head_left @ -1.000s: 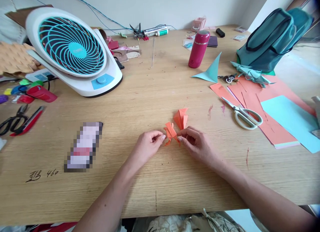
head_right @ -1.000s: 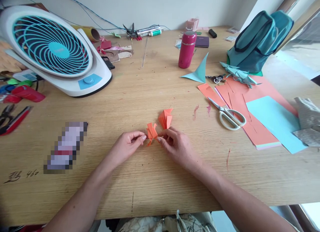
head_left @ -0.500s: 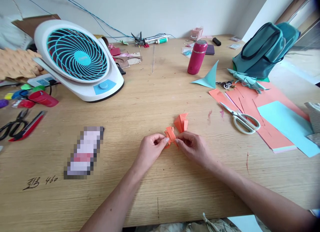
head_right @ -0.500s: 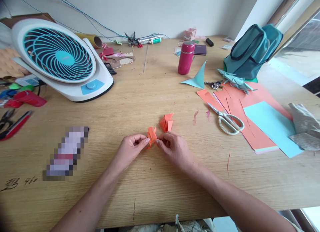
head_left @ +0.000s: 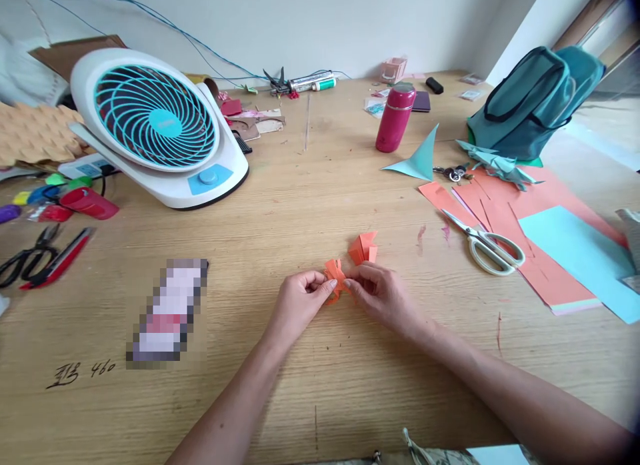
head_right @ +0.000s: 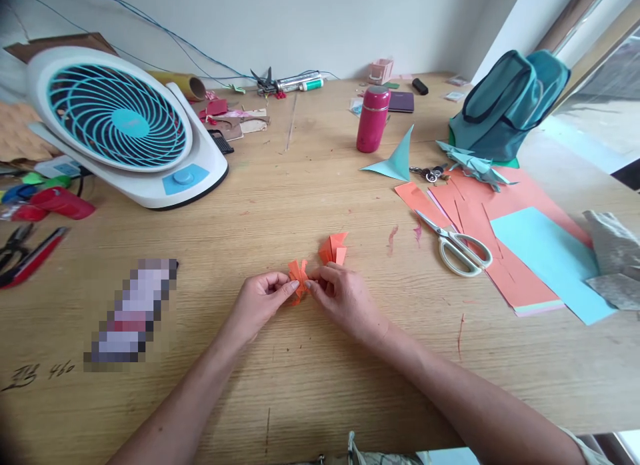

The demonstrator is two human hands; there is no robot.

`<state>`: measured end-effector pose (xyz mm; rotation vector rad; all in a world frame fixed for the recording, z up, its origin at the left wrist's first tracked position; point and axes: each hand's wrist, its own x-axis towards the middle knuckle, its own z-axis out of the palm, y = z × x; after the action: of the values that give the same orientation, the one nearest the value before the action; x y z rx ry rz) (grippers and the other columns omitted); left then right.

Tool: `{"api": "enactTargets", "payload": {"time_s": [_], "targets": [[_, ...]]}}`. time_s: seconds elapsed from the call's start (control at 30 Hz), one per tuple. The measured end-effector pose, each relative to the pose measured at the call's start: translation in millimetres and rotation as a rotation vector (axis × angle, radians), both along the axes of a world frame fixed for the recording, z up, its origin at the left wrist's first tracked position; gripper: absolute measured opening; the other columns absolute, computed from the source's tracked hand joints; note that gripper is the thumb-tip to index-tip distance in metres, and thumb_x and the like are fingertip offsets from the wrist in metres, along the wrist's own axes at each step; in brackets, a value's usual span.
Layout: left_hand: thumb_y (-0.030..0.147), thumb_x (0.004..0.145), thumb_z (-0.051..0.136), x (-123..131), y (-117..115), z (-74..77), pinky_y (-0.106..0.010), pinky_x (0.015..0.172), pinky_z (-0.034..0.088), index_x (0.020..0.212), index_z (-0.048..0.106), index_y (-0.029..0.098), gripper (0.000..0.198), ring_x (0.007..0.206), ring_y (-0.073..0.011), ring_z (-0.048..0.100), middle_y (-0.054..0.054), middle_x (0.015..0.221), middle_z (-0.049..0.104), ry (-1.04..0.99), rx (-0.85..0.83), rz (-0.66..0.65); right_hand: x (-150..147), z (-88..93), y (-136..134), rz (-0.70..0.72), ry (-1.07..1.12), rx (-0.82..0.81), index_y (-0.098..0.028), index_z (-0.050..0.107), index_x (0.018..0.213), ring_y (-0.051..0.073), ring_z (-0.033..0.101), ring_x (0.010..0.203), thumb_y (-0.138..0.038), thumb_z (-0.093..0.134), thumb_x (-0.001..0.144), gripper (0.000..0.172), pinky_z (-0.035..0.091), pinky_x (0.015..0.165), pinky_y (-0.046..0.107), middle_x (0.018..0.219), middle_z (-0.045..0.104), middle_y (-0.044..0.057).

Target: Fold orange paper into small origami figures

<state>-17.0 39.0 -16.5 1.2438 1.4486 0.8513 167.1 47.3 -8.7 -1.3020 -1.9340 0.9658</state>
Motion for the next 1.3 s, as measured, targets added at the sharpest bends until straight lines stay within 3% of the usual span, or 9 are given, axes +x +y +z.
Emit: {"api": "enactTargets", "payload": {"time_s": [0.13,0.3,0.43,0.53,0.7,0.9,1.03,1.2,1.3], "targets": [[0.046,0.074,0.073,-7.9,9.3,7.4,-0.023,0.053,0.031,0.067,0.069,0.015,0.032,0.054,-0.0092,0.043,0.003,0.059,0.057,-0.014,-0.016,0.094,11.3,1.9,3.2,-0.034,0.046,0.043,-0.02,0.07,0.099,0.015,0.053,0.066,-0.034,0.053,0.098,0.022,0.041,0.061,0.028,0.079,0.064,0.003],[0.048,0.067,0.08,-27.8,52.0,23.8,-0.022,0.05,0.026,0.067,0.069,0.016,0.034,0.053,-0.0083,0.041,0.003,0.057,0.057,-0.017,0.019,0.272,40.8,-12.2,20.2,-0.233,0.015,0.163,-0.02,0.065,0.105,0.016,0.052,0.065,-0.038,0.052,0.098,0.022,0.042,0.062,0.029,0.078,0.06,0.002],[0.048,0.066,0.081,-35.0,85.3,22.8,-0.024,0.05,0.023,0.067,0.069,0.016,0.034,0.054,-0.0095,0.042,0.002,0.056,0.058,0.009,0.06,0.318,46.1,-23.7,29.8,-0.257,-0.141,0.155,-0.02,0.055,0.121,0.017,0.057,0.066,-0.047,0.055,0.096,0.037,0.048,0.07,0.035,0.096,0.064,0.008],[0.047,0.065,0.083,-35.0,95.0,15.1,-0.024,0.05,0.022,0.058,0.065,0.016,0.037,0.051,-0.0088,0.039,0.005,0.048,0.049,0.015,0.04,0.303,34.3,-24.5,28.2,-0.211,-0.264,0.173,-0.02,0.047,0.135,0.026,0.065,0.085,-0.048,0.057,0.093,0.051,0.049,0.08,0.042,0.105,0.067,0.012],[0.057,0.064,0.081,-39.2,94.9,5.9,-0.024,0.048,0.018,0.062,0.067,0.015,0.045,0.046,-0.0059,0.028,0.008,0.046,0.039,-0.01,0.012,0.266,15.0,-26.7,22.2,-0.202,-0.382,0.205,-0.02,0.036,0.145,0.032,0.066,0.102,-0.041,0.068,0.085,0.071,0.048,0.086,0.047,0.111,0.067,0.014],[0.064,0.066,0.076,-44.8,93.7,-1.1,-0.023,0.046,0.014,0.073,0.07,0.013,0.052,0.044,-0.0051,0.023,0.008,0.051,0.035,-0.035,0.027,0.263,14.3,-29.4,22.4,-0.214,-0.316,0.169,-0.023,0.04,0.141,0.023,0.066,0.083,-0.027,0.065,0.084,0.062,0.046,0.082,0.04,0.086,0.07,0.001],[0.06,0.07,0.072,-46.9,90.0,-5.5,-0.022,0.047,0.017,0.071,0.068,0.013,0.047,0.046,-0.006,0.025,0.008,0.053,0.034,-0.018,0.076,0.28,14.1,-28.5,23.1,-0.228,-0.279,0.12,-0.023,0.039,0.141,0.021,0.066,0.074,-0.029,0.063,0.086,0.06,0.047,0.075,0.037,0.086,0.07,0.001],[0.051,0.082,0.062,-44.9,70.5,-4.8,-0.023,0.05,0.025,0.073,0.065,0.016,0.036,0.05,-0.0086,0.03,0.007,0.053,0.037,0.05,0.17,0.302,10.8,-33.3,22.3,-0.253,-0.419,0.275,-0.021,0.038,0.143,0.032,0.066,0.097,-0.037,0.066,0.084,0.067,0.046,0.078,0.042,0.109,0.068,0.013],[0.044,0.085,0.059,-32.9,51.7,-1.2,-0.023,0.055,0.032,0.074,0.064,0.016,0.03,0.057,-0.0108,0.042,0.003,0.06,0.051,0.089,0.215,0.235,12.1,-35.2,23.3,-0.226,-0.372,0.27,-0.02,0.04,0.141,0.027,0.067,0.087,-0.025,0.06,0.086,0.059,0.045,0.075,0.039,0.096,0.069,0.008]]}}
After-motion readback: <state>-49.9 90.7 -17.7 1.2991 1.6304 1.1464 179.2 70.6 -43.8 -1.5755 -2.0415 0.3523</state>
